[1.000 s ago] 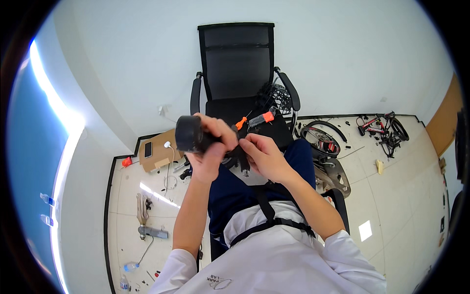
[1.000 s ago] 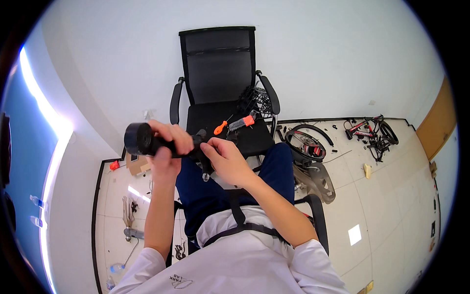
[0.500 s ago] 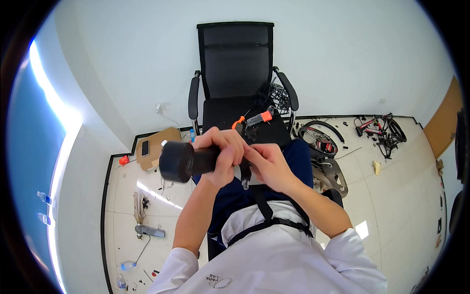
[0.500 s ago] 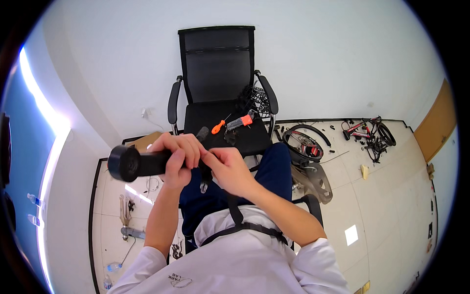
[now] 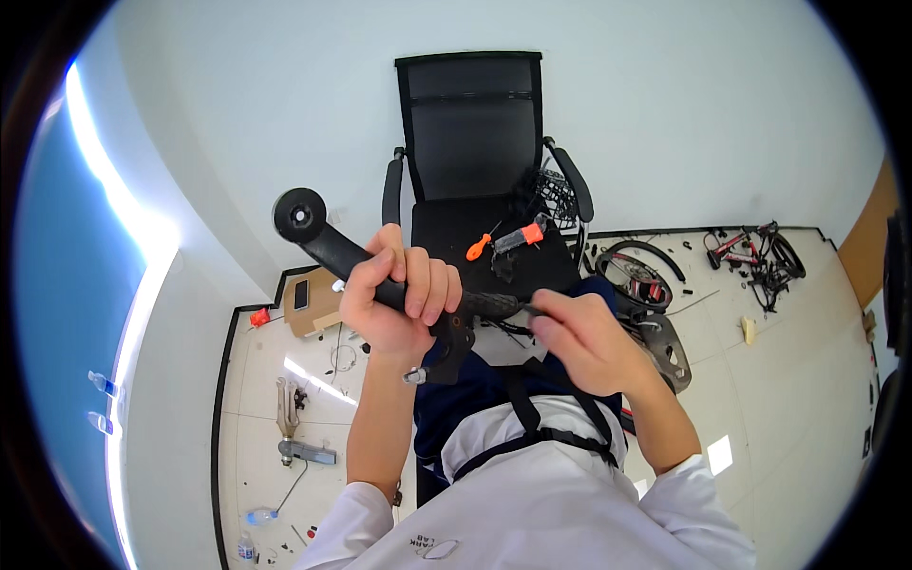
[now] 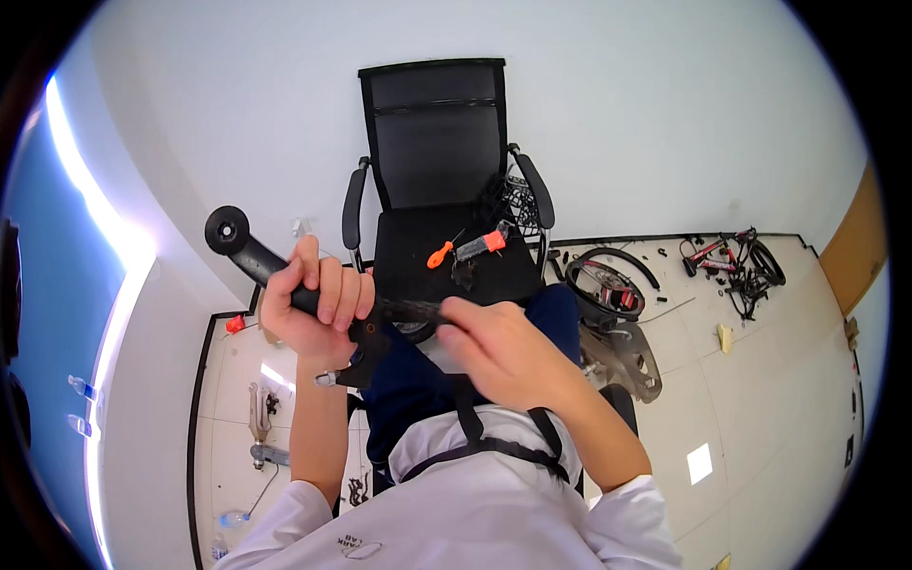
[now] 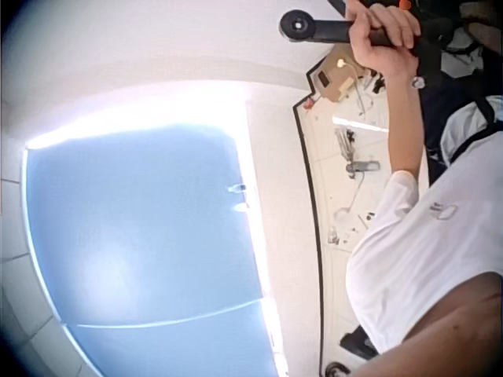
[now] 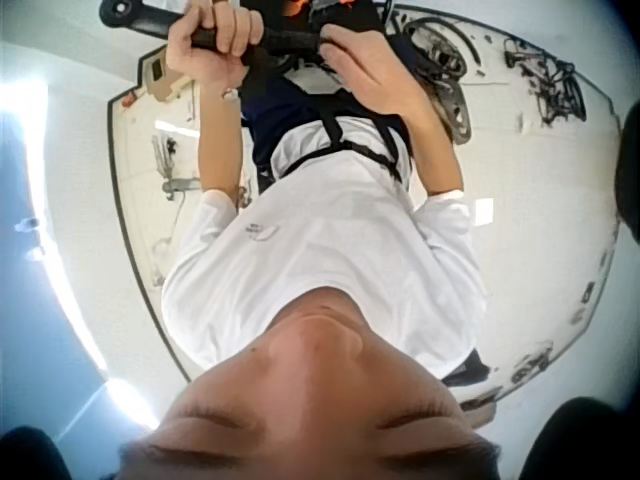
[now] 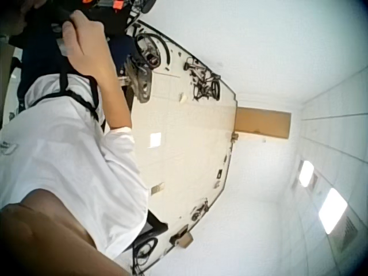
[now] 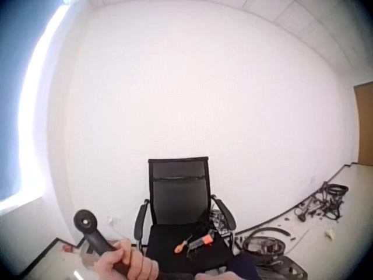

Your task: The person holds a black scooter handlebar assembly and uses a hex key to tighten a bolt on the stem. They rotate the part to access the bolt and continue tightening it with the tool.

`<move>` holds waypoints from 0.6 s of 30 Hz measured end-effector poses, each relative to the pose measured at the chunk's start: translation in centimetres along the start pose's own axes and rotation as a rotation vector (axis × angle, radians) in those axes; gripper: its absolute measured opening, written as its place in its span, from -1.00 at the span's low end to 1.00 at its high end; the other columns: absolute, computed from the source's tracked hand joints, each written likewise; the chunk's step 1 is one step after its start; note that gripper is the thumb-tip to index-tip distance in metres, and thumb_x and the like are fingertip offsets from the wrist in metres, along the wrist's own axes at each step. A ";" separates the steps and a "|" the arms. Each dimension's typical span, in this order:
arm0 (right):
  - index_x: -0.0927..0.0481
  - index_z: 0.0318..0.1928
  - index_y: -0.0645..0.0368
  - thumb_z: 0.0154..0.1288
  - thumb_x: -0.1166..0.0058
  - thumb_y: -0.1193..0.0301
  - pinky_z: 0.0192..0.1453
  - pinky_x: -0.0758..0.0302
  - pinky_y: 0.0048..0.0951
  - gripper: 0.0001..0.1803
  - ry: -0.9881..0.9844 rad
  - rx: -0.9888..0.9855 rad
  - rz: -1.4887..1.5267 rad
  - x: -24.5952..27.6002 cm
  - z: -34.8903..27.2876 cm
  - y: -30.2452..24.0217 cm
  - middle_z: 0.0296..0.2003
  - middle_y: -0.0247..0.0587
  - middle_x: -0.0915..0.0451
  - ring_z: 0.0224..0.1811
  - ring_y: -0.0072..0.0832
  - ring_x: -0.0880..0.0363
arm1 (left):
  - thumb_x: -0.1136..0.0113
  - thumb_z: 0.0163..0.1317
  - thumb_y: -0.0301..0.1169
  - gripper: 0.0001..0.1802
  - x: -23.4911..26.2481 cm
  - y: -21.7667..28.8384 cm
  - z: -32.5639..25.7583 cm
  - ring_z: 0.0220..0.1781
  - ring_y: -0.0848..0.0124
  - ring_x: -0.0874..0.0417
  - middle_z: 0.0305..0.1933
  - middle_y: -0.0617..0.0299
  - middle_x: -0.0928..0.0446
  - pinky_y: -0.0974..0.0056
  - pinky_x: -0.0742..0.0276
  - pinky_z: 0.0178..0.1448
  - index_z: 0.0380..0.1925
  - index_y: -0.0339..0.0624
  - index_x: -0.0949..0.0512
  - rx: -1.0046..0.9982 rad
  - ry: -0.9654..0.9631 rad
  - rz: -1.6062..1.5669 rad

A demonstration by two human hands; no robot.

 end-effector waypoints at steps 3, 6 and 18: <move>-0.37 -0.34 0.29 0.32 0.08 0.36 -0.57 -0.18 -0.39 -0.78 -0.075 0.033 0.011 -1.2 0.7 -1.1 -0.71 -0.20 -0.24 -0.70 -0.44 -0.18 | 0.14 0.23 -0.26 -0.75 0.1 -0.9 -0.4 -0.85 0.49 -0.10 -0.85 0.36 -0.15 0.31 -0.15 -0.62 -0.61 -0.01 -0.20 0.086 0.095 -0.106; -0.38 -0.33 0.27 0.33 0.08 0.32 -0.59 -0.12 -0.45 -0.77 -0.011 -0.130 0.573 -1.0 0.8 0.3 -0.70 -0.34 -0.22 -0.71 -0.54 -0.13 | 0.13 0.26 -0.24 -0.72 0.1 -1.8 -0.2 -0.85 0.54 -0.08 -0.85 0.41 -0.13 0.36 -0.11 -0.63 -0.62 0.00 -0.20 0.168 0.134 -0.177; -0.03 -0.54 0.04 0.26 0.20 0.30 -0.57 0.07 -0.45 -0.69 0.087 0.162 1.380 -0.4 4.7 -2.2 -0.68 -0.45 0.01 -0.64 -0.57 0.10 | 0.13 0.28 -0.23 -0.70 -0.3 -6.4 -1.6 -0.80 0.50 -0.13 -0.82 0.41 -0.12 0.32 -0.16 -0.57 -0.63 0.00 -0.21 0.464 0.189 -0.386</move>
Point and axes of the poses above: each hand's wrist, its own z-axis towards the middle knuckle, its own x-axis out of the back of the hand, y = z × x, the point moved 10 cm from there along z, towards the middle knuckle
